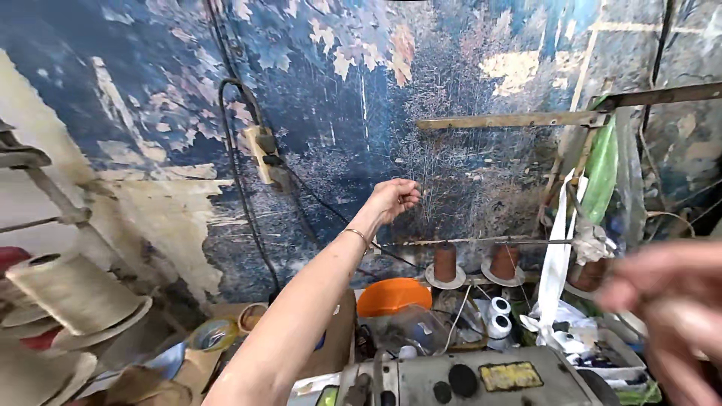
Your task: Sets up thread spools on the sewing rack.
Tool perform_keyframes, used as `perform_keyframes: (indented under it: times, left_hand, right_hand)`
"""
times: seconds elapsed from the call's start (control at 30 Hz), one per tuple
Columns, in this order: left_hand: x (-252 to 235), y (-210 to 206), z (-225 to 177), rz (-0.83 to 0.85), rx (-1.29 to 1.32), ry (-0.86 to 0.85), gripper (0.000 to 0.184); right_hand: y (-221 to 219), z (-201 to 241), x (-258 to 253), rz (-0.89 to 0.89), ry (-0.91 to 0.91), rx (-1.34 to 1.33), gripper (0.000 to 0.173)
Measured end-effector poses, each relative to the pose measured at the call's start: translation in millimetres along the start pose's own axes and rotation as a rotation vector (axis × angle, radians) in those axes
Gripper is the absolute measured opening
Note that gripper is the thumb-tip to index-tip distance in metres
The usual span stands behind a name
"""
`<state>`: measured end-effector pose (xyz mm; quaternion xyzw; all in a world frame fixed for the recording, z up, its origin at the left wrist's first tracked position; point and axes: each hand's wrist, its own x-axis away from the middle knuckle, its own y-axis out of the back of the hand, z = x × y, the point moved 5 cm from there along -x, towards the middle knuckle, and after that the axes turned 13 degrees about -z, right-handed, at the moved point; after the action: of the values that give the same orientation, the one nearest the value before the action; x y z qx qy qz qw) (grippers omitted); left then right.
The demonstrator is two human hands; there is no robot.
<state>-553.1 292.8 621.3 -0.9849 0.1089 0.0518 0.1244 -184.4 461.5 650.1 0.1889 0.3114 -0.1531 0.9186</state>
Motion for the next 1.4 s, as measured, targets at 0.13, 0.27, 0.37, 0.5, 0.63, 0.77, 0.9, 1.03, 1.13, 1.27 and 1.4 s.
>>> perform_keyframes:
  times: [0.13,0.27,0.37,0.5,0.63,0.77,0.9,1.03,1.13,1.27,1.4]
  left_hand:
    - [11.5,-2.9,-20.3,-0.001,-0.132,0.065,0.008]
    - [16.4,-7.6,-45.3,0.041,-0.289,0.035,0.010]
    - [22.3,-12.3,-54.5,0.114,-0.405,0.053,0.010]
    - [15.4,7.5,-57.8,0.084,-0.542,-0.024,0.007]
    - [9.4,25.1,-46.1,0.090,-0.482,-0.058,0.008]
    - [5.4,24.5,-39.1,0.122,-0.491,-0.085,0.008]
    - [3.2,22.6,-34.0,0.145,-0.485,-0.082,0.010]
    - [0.1,36.1,-27.4,0.151,-0.427,-0.075,0.010]
    - [0.9,40.5,-15.0,0.164,-0.434,-0.112,0.011]
    - [-2.2,47.2,11.5,0.144,-0.499,-0.157,0.012]
    - [-2.0,46.8,24.1,0.067,-0.374,-0.206,0.014]
  right_hand:
    - [-68.5,-10.6,-94.3,-0.084,-0.148,0.031,0.029]
    - [-129.3,-67.4,-169.6,-0.132,-0.498,0.008,0.057]
    - [-162.1,-111.8,-203.3,-0.102,-0.518,-0.135,0.068]
    - [-177.5,-136.5,-213.1,0.082,-0.494,-0.123,0.034]
    - [-166.3,-136.5,-221.1,0.097,-0.222,0.201,0.023]
    - [-159.9,-123.9,-236.1,-0.019,0.204,0.373,0.043]
    - [-164.1,-135.3,-250.0,0.092,0.558,0.615,0.032]
    - [-161.9,-138.1,-254.7,0.104,0.612,0.577,0.016]
    - [-157.4,-136.6,-257.7,0.070,0.428,0.431,0.010]
    - [-163.5,-139.6,-261.6,0.209,0.425,0.565,0.008]
    - [-167.8,-135.7,-263.9,0.359,0.602,0.805,0.012]
